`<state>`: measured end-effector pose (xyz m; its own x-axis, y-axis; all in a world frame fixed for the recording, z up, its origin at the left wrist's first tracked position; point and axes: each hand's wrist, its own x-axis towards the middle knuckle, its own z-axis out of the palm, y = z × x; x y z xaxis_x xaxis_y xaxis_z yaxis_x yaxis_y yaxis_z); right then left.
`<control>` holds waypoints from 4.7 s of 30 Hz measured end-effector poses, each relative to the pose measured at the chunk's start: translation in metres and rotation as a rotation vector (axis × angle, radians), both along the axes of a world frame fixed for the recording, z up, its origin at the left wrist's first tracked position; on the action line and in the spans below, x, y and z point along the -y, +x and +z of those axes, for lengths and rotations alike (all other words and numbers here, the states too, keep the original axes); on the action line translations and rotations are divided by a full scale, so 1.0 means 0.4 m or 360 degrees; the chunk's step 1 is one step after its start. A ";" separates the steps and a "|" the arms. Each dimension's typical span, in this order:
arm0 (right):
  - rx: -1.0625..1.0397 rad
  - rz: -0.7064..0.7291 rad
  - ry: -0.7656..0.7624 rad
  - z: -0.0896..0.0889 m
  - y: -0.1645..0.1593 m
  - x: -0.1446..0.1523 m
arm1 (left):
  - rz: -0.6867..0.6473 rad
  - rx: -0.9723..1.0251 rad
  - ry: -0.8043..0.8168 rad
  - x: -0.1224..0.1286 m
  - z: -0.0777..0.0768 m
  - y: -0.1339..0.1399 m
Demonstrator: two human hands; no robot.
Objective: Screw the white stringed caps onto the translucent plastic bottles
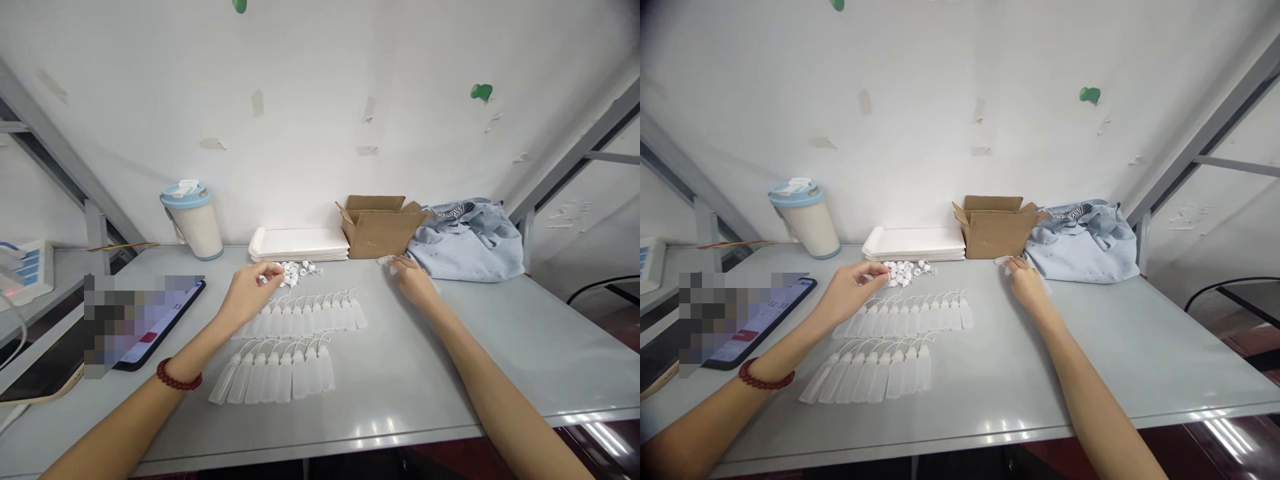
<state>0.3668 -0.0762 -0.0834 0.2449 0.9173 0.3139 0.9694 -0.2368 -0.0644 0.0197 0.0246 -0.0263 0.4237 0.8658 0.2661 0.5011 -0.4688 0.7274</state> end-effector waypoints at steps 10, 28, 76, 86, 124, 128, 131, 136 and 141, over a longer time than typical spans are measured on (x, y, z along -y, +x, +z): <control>-0.0256 0.0019 0.0080 0.023 -0.034 0.009 | 0.0005 0.0200 -0.0075 0.019 -0.008 0.010; -0.1507 0.1028 0.0237 0.073 -0.435 0.102 | -0.0295 0.0147 0.0278 0.135 -0.002 0.048; -0.2613 0.0686 -0.0670 0.150 -0.350 0.102 | -0.0858 -0.0086 0.0871 0.212 -0.005 0.047; -0.2110 0.0715 -0.1346 0.158 -0.308 0.116 | -0.1140 -0.0405 0.0702 0.265 -0.024 0.044; -0.2005 0.0788 -0.1337 0.140 -0.285 0.097 | -0.0968 -0.0533 0.0418 0.225 -0.005 0.040; -0.1942 0.0746 -0.1121 0.165 -0.228 0.092 | -0.0809 -0.0502 0.0412 0.159 0.011 0.028; -0.1631 0.0512 -0.0811 0.180 -0.175 0.087 | -0.0690 -0.0529 0.0342 0.088 0.028 0.022; -0.0823 -0.0173 -0.0250 0.167 -0.089 0.068 | -0.0618 -0.0690 0.0449 -0.020 0.047 0.059; -0.0470 -0.0587 -0.0056 0.146 -0.013 0.071 | -0.0598 -0.0785 0.0565 -0.076 0.030 0.154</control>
<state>0.3616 -0.1044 -0.0251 0.6304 0.7612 0.1522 0.7617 -0.5686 -0.3107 0.0811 0.0551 -0.0142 0.8201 0.5342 0.2050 0.4904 -0.8408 0.2291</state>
